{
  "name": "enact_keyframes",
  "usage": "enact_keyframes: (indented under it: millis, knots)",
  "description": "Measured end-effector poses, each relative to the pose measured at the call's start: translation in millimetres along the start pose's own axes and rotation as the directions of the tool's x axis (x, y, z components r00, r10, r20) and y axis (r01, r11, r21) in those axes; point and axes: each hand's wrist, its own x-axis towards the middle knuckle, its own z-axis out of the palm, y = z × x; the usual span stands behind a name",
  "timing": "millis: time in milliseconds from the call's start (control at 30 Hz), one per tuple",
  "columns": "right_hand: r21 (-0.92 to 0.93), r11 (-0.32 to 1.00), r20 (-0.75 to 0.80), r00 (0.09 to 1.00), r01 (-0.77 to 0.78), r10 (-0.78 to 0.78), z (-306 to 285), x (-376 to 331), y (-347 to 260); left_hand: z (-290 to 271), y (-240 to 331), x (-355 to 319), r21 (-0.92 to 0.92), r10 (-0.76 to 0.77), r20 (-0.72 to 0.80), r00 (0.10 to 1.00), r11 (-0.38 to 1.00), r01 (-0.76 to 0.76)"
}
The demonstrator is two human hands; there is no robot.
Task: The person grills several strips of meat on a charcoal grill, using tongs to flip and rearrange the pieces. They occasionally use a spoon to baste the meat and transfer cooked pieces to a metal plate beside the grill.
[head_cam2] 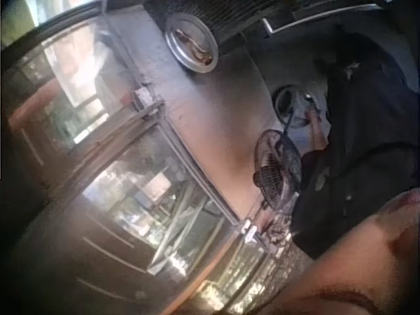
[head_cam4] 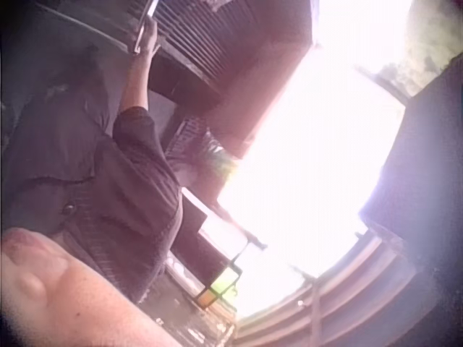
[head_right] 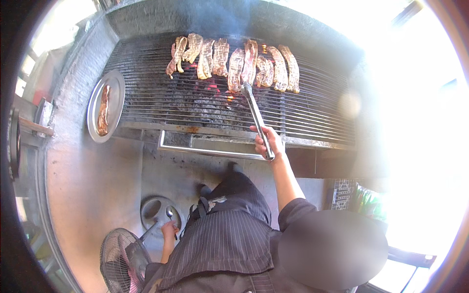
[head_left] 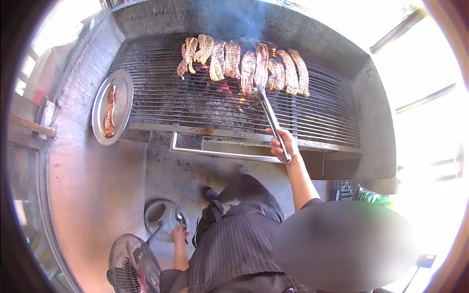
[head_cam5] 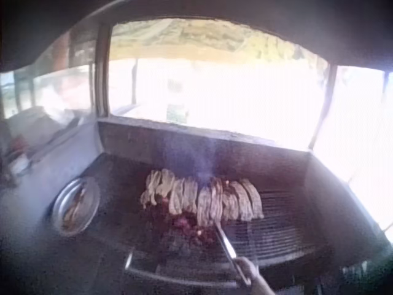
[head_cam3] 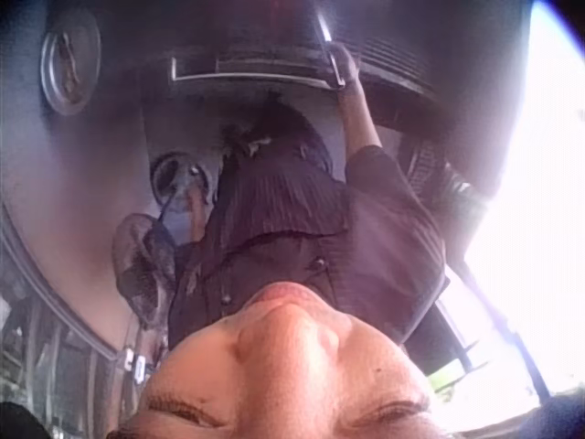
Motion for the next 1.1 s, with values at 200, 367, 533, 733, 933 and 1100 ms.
enact_keyframes:
  millis: [200, 367, 533, 733, 933, 1100]
  knots:
    - [-0.126, 0.990, -0.002, 0.998, 0.059, -0.059, 20, 33, 4, -29, -42, 9, 0.340, 0.319, 0.212, 0.924, 0.862, -0.376]
    - [-0.300, 0.950, -0.034, 0.994, 0.088, -0.103, 27, 101, -44, -36, -35, 13, 0.240, 0.439, 0.190, 0.878, 0.847, -0.475]
    - [-0.330, 0.940, 0.015, 0.996, 0.086, -0.086, 30, 121, -73, -24, -3, 10, 0.087, 0.259, 0.057, 0.964, 0.961, -0.263]
    - [-0.254, 0.964, 0.067, 0.996, 0.077, -0.062, 5, 117, -81, -7, 19, -9, -0.025, 0.076, 0.080, 0.994, 0.997, -0.074]
    - [-0.618, 0.776, -0.103, 0.966, 0.123, -0.235, 25, 42, -64, -33, -52, 6, 0.291, 0.479, 0.173, 0.861, 0.810, -0.509]
    - [-0.241, 0.946, -0.184, 0.947, 0.214, -0.262, -33, -49, -2, -36, -74, 13, 0.422, 0.476, 0.248, 0.844, 0.731, -0.536]
